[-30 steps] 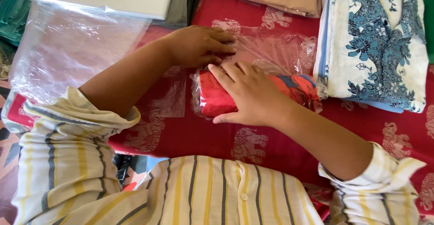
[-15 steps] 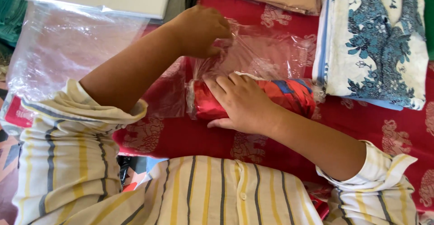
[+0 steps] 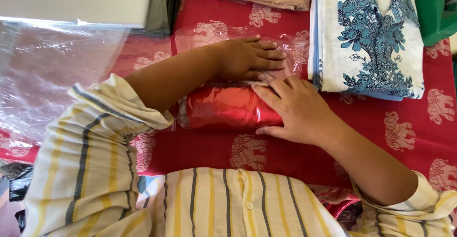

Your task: Packing folded clothes into plastic bags and sealing them with tape.

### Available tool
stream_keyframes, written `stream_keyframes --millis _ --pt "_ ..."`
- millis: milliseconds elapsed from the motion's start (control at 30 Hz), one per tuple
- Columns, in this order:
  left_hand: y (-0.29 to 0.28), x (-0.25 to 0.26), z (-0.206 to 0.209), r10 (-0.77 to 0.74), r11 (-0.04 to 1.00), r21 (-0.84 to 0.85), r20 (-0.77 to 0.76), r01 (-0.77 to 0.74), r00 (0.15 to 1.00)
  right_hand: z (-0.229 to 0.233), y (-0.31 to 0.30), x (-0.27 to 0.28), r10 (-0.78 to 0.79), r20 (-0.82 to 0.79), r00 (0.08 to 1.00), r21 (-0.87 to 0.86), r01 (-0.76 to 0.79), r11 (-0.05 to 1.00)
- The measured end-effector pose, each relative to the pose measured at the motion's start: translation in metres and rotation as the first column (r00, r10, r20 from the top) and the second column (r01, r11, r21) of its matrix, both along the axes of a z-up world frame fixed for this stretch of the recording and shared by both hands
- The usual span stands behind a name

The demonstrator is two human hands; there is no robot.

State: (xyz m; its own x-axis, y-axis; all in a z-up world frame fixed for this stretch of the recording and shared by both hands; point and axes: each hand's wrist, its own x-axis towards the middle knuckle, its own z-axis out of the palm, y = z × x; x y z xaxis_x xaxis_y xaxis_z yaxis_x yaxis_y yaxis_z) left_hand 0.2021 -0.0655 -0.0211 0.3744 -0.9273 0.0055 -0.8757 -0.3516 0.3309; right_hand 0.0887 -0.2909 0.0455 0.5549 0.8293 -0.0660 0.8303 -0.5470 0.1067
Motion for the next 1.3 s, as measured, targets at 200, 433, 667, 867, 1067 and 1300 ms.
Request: stream_keyframes --millis 200,433,667,867,1067,1300 --pt "0.005 0.001 -0.004 0.071 0.997 -0.047 0.169 -0.064 0.983 -0.012 -0.004 -0.005 0.006 0.088 0.996 -0.086 0.002 0.996" --pt "0.055 -0.044 0.053 0.286 0.945 -0.221 0.2 -0.241 0.937 -0.012 -0.022 -0.007 0.036 0.068 0.997 0.128 -0.044 0.991" --pt "0.089 -0.158 0.061 0.395 0.914 0.046 0.118 -0.402 0.911 -0.017 -0.05 -0.004 0.075 -0.006 0.997 0.19 -0.072 0.979" --pt "0.094 -0.171 0.035 0.508 0.859 0.013 0.096 -0.511 0.856 -0.022 -0.058 0.002 0.132 -0.002 0.991 0.341 -0.123 0.932" --pt "0.097 -0.172 0.045 0.555 0.825 -0.062 -0.093 -0.561 0.826 -0.003 -0.052 0.009 0.059 -0.158 0.986 0.338 -0.002 0.941" --pt "0.098 -0.157 0.057 0.582 0.806 0.009 -0.195 -0.592 0.789 0.021 -0.036 0.034 -0.084 -0.499 0.863 0.29 0.257 0.922"
